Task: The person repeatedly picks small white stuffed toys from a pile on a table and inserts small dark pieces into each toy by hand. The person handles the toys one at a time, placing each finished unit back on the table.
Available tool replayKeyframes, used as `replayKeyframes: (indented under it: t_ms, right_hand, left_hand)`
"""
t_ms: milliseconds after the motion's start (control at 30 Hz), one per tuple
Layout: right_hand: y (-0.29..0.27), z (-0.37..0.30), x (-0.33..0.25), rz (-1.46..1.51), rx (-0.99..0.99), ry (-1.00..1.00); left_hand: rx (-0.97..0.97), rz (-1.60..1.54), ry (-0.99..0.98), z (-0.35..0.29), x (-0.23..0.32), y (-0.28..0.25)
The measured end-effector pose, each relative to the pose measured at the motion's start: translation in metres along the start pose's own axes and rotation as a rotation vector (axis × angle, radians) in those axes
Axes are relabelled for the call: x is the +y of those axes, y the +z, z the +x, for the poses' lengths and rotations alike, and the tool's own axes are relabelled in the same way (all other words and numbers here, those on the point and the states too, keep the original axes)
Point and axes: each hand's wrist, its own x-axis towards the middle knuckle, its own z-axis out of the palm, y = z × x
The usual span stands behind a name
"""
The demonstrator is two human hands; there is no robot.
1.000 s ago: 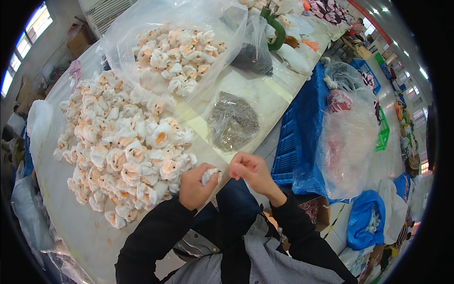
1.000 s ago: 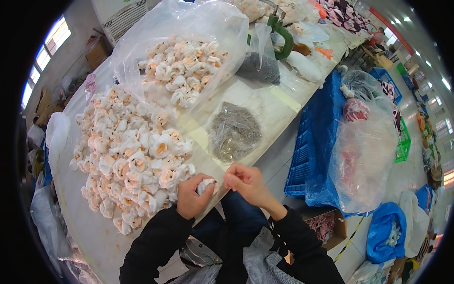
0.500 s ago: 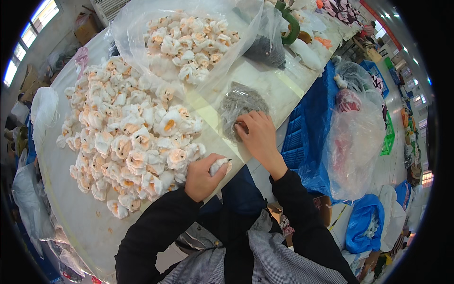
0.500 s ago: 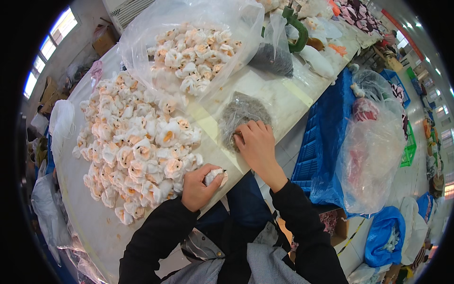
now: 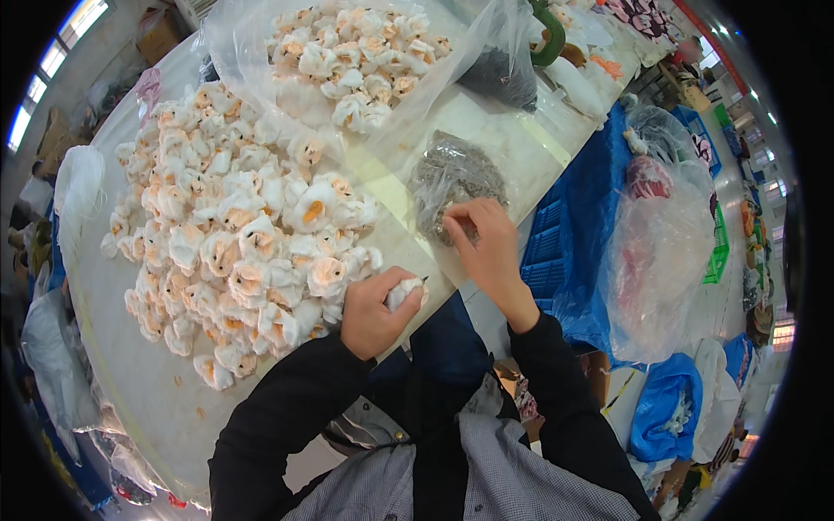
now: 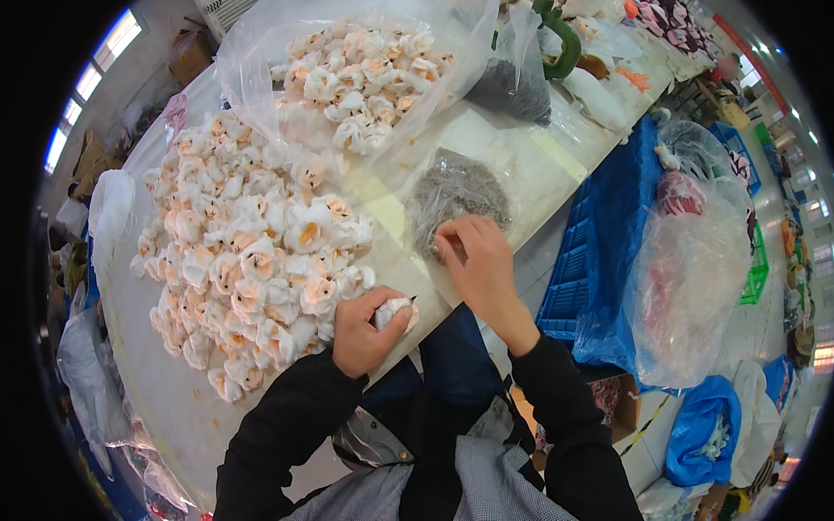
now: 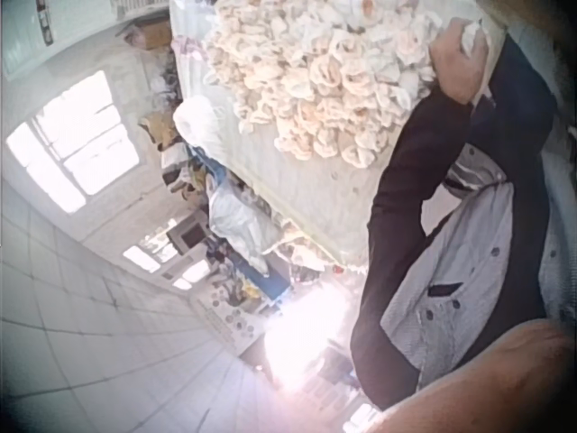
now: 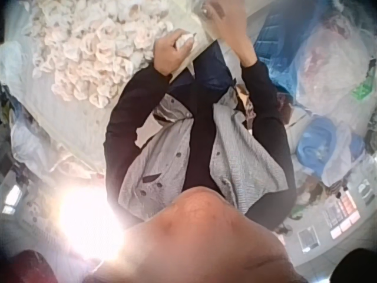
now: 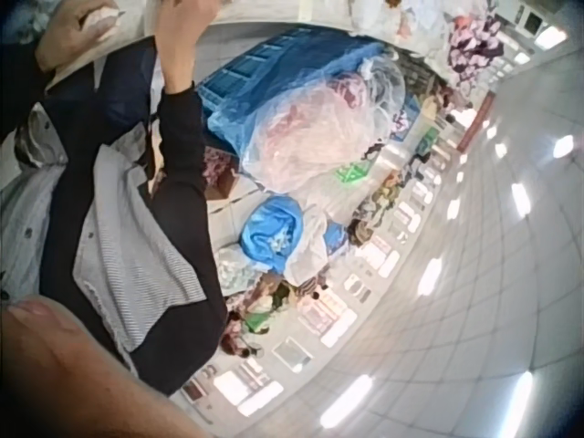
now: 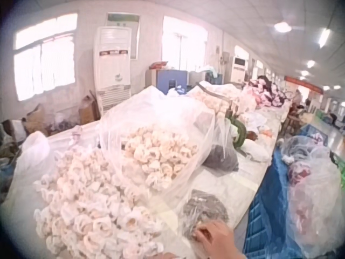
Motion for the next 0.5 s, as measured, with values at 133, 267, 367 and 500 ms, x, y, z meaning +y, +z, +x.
replayKeyframes:
  t_ms: [133, 267, 367, 500]
  right_hand:
    - [-0.015, -0.024, -0.037, 0.174, -0.108, 0.063]
    - [-0.016, -0.039, -0.044, 0.235, -0.169, 0.05]
    - [-0.014, -0.043, -0.043, 0.228, -0.154, 0.014]
    - [-0.016, -0.044, -0.044, 0.219, -0.158, -0.026]
  left_hand:
    - [0.014, 0.012, 0.024, 0.001, 0.0, 0.002]
    - [0.006, 0.029, 0.031, 0.001, -0.001, 0.001]
    - [0.002, 0.034, 0.01, 0.001, 0.001, 0.001]
    - [-0.001, 0.028, -0.002, 0.002, 0.004, 0.0]
